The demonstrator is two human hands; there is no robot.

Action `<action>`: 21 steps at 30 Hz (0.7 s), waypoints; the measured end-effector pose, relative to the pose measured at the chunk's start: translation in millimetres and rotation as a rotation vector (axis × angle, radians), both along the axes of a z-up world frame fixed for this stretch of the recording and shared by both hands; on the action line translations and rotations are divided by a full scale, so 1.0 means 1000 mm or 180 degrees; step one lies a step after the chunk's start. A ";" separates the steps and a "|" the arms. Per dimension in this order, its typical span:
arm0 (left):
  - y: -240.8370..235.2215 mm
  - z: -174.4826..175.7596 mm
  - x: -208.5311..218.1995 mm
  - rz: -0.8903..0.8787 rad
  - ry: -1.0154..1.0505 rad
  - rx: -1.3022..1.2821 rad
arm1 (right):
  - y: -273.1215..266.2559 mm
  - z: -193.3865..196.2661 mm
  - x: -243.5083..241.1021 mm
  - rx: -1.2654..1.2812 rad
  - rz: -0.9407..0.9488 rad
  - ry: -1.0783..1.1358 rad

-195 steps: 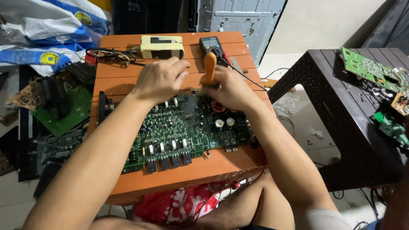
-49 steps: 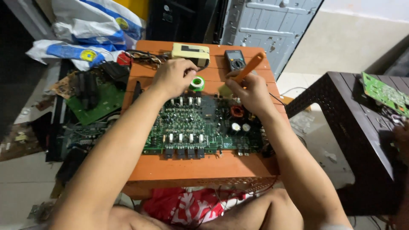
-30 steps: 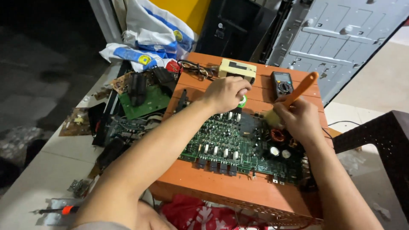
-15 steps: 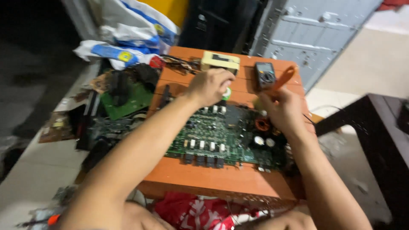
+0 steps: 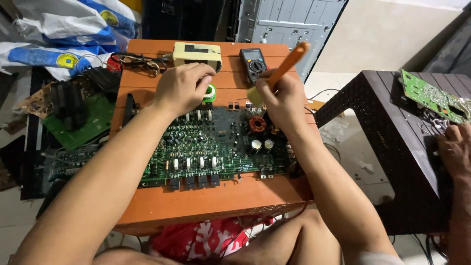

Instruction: The person uses a small tool to scrape or clean a component on a green circuit board, then brushes the board with a small brush, and finally uses a multimeter to test points on the board.

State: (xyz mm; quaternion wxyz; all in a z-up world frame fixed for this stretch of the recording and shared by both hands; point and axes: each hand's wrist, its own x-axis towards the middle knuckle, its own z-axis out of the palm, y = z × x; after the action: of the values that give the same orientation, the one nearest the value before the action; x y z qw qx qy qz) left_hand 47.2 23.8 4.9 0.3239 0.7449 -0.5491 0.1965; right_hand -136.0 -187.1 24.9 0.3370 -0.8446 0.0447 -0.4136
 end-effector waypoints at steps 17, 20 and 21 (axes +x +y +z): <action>0.003 0.006 -0.007 0.0012 0.0166 0.0088 | -0.004 -0.002 0.000 -0.0686 0.0162 -0.0527; 0.006 0.010 -0.011 -0.0061 0.0220 0.0120 | -0.012 -0.018 0.007 -0.1798 -0.0289 0.0166; 0.006 0.012 -0.011 -0.0052 0.0183 0.0129 | -0.016 -0.022 0.009 -0.1999 -0.0370 0.0602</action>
State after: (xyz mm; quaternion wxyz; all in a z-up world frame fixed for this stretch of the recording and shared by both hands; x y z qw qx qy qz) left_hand 36.1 30.2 17.0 0.3260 0.7522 -0.5494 0.1612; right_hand -127.2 -202.7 2.9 0.0304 -0.9379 -0.0057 -0.3455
